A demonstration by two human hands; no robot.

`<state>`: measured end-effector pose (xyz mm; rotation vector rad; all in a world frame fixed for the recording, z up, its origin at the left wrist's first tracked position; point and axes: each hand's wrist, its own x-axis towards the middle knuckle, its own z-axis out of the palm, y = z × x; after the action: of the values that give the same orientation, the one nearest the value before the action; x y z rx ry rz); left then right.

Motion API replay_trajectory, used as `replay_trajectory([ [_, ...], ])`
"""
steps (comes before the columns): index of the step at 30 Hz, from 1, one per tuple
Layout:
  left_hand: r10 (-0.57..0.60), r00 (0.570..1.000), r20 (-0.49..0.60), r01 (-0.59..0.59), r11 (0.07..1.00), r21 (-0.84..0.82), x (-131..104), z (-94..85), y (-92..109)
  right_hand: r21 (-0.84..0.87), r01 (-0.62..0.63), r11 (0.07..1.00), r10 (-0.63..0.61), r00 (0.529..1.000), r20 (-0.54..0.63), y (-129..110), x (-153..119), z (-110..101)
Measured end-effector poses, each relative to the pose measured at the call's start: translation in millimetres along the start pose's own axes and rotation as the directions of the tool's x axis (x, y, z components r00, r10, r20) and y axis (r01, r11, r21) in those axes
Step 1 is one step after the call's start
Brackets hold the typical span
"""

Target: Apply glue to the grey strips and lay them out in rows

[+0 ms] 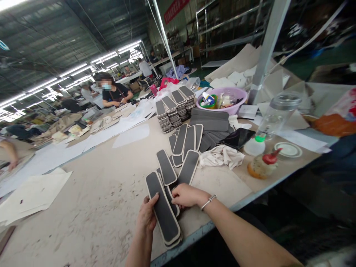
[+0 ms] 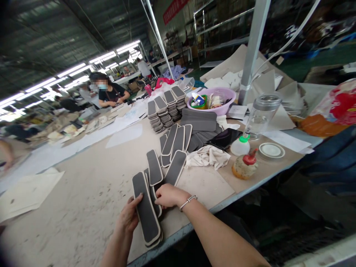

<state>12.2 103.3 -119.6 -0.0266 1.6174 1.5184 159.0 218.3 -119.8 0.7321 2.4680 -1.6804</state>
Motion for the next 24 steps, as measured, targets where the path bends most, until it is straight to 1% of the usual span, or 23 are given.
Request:
replay_trajectory([
  [2,-0.016,1.0,0.023,0.017,1.0,-0.008,0,-6.9,-1,-0.001,-0.009,1.0,0.009,0.999,-0.038,-1,3,-2],
  [4,-0.03,0.999,0.021,0.03,0.999,-0.02,-1,-12.2,-2,-0.026,-0.042,0.999,0.037,0.985,-0.171,-1,8,-6],
  [5,-0.035,0.999,0.01,0.036,0.999,-0.026,-1,-14.3,-3,-0.042,-0.069,0.997,0.055,0.964,-0.261,-1,12,-9],
  [7,-0.041,0.999,-0.013,0.04,0.999,-0.034,-3,-17.1,-6,-0.072,-0.128,0.989,0.086,0.903,-0.422,-1,20,-11],
  [8,-0.042,0.999,-0.019,0.042,0.998,-0.038,-4,-17.7,-8,-0.085,-0.153,0.985,0.096,0.875,-0.475,-2,23,-10],
  [10,-0.042,0.999,-0.002,0.042,0.998,-0.05,-8,-17.4,-11,-0.112,-0.185,0.976,0.098,0.84,-0.533,-4,29,-5],
  [14,-0.015,0.998,0.067,0.021,0.996,-0.082,-17,-12.7,-16,-0.164,-0.231,0.959,0.1,0.818,-0.567,-9,33,13],
  [17,-0.013,0.998,0.066,0.02,0.995,-0.095,-22,-11.0,-18,-0.165,-0.261,0.951,0.128,0.82,-0.557,-9,33,19],
  [19,-0.02,0.999,0.045,0.024,0.995,-0.101,-22,-13.2,-18,-0.143,-0.268,0.953,0.15,0.824,-0.546,-6,34,17],
  [21,-0.026,0.999,0.023,0.028,0.995,-0.098,-21,-18.5,-17,-0.108,-0.255,0.961,0.161,0.832,-0.53,-4,34,11],
  [24,-0.031,0.999,-0.02,0.029,0.996,-0.089,-18,-30.2,-13,-0.042,-0.168,0.985,0.127,0.865,-0.485,-4,32,-4],
])
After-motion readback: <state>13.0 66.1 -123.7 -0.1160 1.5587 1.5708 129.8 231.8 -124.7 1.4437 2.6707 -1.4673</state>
